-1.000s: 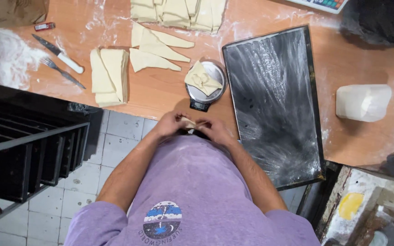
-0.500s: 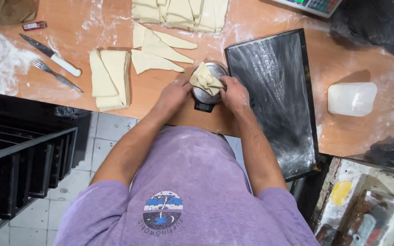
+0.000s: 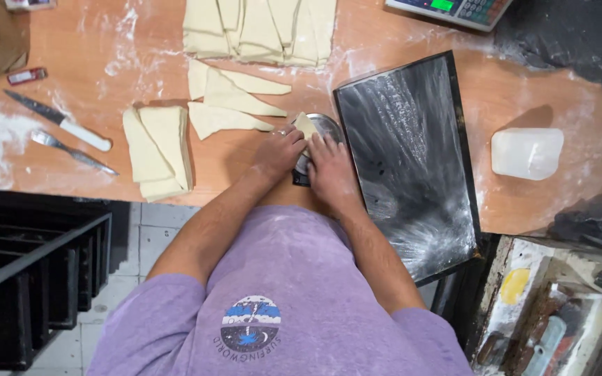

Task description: Weighing, shaping, and arranging dough for pastries on a baking tray in a bakery.

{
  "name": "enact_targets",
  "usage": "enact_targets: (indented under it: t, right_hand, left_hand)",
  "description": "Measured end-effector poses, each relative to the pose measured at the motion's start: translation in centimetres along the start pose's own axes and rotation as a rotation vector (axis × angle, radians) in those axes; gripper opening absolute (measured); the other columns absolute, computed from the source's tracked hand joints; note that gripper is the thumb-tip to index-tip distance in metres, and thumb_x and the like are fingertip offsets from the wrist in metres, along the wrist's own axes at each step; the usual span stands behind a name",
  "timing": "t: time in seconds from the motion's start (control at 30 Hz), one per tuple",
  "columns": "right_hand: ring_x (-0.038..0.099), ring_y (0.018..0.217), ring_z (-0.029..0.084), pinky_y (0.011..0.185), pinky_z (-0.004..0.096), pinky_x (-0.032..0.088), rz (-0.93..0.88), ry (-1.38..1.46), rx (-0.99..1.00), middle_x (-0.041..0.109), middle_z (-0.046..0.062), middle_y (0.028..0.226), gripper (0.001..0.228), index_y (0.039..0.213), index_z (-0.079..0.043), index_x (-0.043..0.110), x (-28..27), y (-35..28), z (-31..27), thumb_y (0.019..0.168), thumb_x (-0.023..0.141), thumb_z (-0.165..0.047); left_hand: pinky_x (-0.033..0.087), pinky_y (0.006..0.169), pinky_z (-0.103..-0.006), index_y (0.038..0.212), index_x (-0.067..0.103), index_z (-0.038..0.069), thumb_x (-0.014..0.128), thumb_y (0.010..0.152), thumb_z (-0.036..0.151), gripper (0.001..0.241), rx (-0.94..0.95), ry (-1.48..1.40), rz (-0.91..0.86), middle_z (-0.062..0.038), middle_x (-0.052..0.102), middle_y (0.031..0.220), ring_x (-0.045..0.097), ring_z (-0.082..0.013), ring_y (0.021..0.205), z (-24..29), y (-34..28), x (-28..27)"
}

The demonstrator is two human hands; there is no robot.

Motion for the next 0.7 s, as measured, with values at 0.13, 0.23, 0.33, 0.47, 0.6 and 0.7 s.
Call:
enact_targets:
  t: [0.13, 0.23, 0.33, 0.47, 0.6, 0.7]
  right_hand:
    - [0.047, 0.133, 0.044, 0.108, 0.061, 0.028, 0.005, -0.034, -0.061, 0.059, 0.019, 0.147, 0.06, 0.137, -0.001, 0.061, 2.0, -0.9, 1.7, 0.08, 0.067, -0.018]
    - [0.046, 0.141, 0.043, 0.114, 0.059, 0.026, -0.006, 0.167, -0.03, 0.064, 0.014, 0.147, 0.054, 0.135, -0.013, 0.065, 5.1, -1.6, 6.9, 0.081, 0.065, -0.013]
    - [0.058, 0.139, 0.035, 0.119, 0.047, 0.042, 0.012, 0.46, 0.248, 0.07, 0.007, 0.142, 0.04, 0.131, -0.021, 0.07, 4.7, -4.3, 8.6, 0.093, 0.062, -0.01]
    - [0.065, 0.12, 0.035, 0.103, 0.045, 0.051, -0.022, 0.342, 0.511, 0.068, 0.014, 0.125, 0.053, 0.139, -0.011, 0.06, 2.6, -5.3, 7.0, 0.087, 0.069, -0.012]
    - [0.063, 0.113, 0.038, 0.096, 0.05, 0.05, -0.222, 0.129, 0.596, 0.066, 0.017, 0.116, 0.059, 0.137, -0.01, 0.054, 3.0, -6.4, 6.4, 0.085, 0.079, -0.02]
    - [0.065, 0.107, 0.034, 0.091, 0.046, 0.053, -0.14, 0.229, 0.601, 0.068, 0.015, 0.112, 0.03, 0.11, -0.007, 0.068, 4.6, -8.4, 7.8, 0.085, 0.081, -0.02]
  left_hand:
    - [0.056, 0.095, -0.0395, 0.102, 0.069, 0.007, 0.061, 0.089, 0.012, 0.016, 0.104, -0.006, 0.063, -0.007, 0.068, 0.109, 0.067, -0.0275, 0.113, -0.7, -1.6, 1.4]
    - [0.05, 0.107, -0.0411, 0.118, 0.07, 0.004, 0.06, 0.092, 0.013, 0.029, 0.212, 0.037, 0.038, -0.008, 0.068, 0.127, 0.063, -0.026, 0.126, -1.5, -2.1, 3.0]
    - [0.042, 0.115, -0.0464, 0.131, 0.067, 0.0, 0.059, 0.09, 0.016, 0.044, 0.204, 0.064, -0.049, -0.014, 0.066, 0.138, 0.058, -0.0302, 0.133, 0.6, -2.4, 0.8]
    - [0.031, 0.117, -0.0558, 0.132, 0.064, 0.007, 0.059, 0.093, 0.016, 0.04, -0.021, -0.06, -0.213, -0.014, 0.065, 0.137, 0.057, -0.0333, 0.132, 0.6, 0.7, -1.0]
    - [0.038, 0.114, -0.0494, 0.134, 0.064, 0.009, 0.057, 0.086, 0.006, 0.049, -0.088, -0.084, -0.165, -0.016, 0.066, 0.133, 0.062, -0.0386, 0.124, -0.7, 3.6, -0.1]
    - [0.049, 0.093, -0.0481, 0.127, 0.064, 0.001, 0.061, 0.079, 0.002, 0.048, -0.009, 0.117, -0.223, -0.023, 0.067, 0.128, 0.065, -0.0421, 0.108, -3.2, 4.3, 3.8]
Point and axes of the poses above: each hand's wrist, its own y-axis towards the middle knuckle, its own x-axis out of the palm, z = x × y, the point moved 5 cm from there along y, towards the middle knuckle
